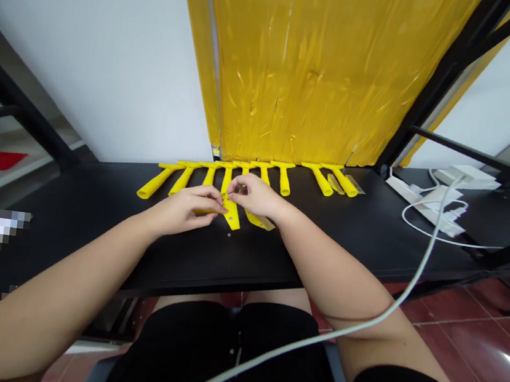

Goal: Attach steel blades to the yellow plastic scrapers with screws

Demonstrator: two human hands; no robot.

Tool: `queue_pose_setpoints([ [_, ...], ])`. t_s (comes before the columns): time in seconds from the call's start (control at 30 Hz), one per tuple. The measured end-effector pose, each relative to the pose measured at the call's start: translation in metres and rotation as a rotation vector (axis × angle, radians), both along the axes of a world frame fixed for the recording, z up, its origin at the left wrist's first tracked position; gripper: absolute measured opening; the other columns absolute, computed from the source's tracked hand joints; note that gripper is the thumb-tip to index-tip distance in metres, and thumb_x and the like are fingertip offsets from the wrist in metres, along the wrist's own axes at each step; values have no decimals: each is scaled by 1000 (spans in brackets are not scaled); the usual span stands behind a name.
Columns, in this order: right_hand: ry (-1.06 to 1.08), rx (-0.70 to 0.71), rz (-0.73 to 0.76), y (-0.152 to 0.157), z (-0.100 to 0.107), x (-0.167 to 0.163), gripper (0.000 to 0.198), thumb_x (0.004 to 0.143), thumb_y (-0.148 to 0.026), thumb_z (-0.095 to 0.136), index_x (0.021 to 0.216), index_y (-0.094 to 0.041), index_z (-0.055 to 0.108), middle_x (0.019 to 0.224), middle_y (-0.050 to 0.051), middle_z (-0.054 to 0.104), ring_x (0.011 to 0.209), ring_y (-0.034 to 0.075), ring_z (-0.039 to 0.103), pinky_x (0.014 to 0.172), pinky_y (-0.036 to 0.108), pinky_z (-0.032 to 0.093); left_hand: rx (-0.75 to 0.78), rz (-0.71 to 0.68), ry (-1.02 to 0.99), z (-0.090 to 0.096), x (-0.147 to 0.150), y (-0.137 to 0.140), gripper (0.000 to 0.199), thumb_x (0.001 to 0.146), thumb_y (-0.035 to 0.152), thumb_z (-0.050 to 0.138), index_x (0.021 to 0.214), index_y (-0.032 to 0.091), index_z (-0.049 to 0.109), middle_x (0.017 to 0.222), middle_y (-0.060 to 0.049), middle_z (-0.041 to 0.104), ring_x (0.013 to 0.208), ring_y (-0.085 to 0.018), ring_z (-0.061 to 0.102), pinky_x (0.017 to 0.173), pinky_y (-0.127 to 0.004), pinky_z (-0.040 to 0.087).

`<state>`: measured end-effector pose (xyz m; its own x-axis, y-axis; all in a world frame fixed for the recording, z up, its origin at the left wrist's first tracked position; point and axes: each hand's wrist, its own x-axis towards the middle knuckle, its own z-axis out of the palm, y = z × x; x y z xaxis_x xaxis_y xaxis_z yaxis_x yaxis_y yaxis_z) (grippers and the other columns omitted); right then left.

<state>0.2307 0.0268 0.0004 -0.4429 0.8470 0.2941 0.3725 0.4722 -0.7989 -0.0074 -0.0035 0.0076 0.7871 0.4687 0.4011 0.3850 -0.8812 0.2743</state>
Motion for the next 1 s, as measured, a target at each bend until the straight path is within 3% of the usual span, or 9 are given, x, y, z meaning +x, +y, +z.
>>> queue_pose_setpoints([
  [0.1,-6,-20,-40,3,4,10,10,81,-25,71,86,-17,70,87,2,68,74,14,56,73,29,45,22,57,28,3,-3,0,24,90,13,59,105,22,75,104,-6,68,94,-18,68,85,-29,55],
  [0.23,-205,-131,72,1,4,14,11,77,-25,78,84,-17,74,76,0,69,72,14,61,70,28,46,83,128,8,7,-11,2,14,84,11,59,93,19,67,90,-4,65,85,-18,63,78,-29,51],
  [0.43,-473,-67,74,-7,-2,2,12,75,-25,83,85,-21,77,82,2,73,78,18,66,71,29,45,93,128,14,9,-14,5,10,83,11,59,87,18,64,88,-4,65,83,-18,61,75,-28,49],
  [0.53,-316,-69,-20,-6,0,3,16,85,-24,74,101,-21,73,91,4,75,76,17,67,74,30,49,82,121,8,7,-13,5,12,85,11,58,90,18,66,89,-5,66,84,-18,61,77,-30,50],
  [0.63,-102,-185,-8,-7,3,5,18,92,-26,65,108,-20,64,88,3,73,70,15,66,72,30,51,71,132,-8,5,-12,6,13,86,12,59,91,18,69,90,-5,67,85,-18,62,77,-30,51],
  [0.8,30,-198,162,-11,-3,1,38,82,-25,74,114,-22,55,79,-4,63,70,13,59,68,27,46,82,147,-34,2,-11,9,14,88,14,60,95,18,72,91,-5,68,86,-18,64,79,-31,52],
  [1.0,115,-159,158,-9,-12,-5,36,78,-25,75,109,-22,56,74,-7,53,65,11,50,64,26,40,88,164,-57,-1,-9,9,13,87,14,61,93,17,72,89,-5,68,85,-18,64,78,-30,51],
])
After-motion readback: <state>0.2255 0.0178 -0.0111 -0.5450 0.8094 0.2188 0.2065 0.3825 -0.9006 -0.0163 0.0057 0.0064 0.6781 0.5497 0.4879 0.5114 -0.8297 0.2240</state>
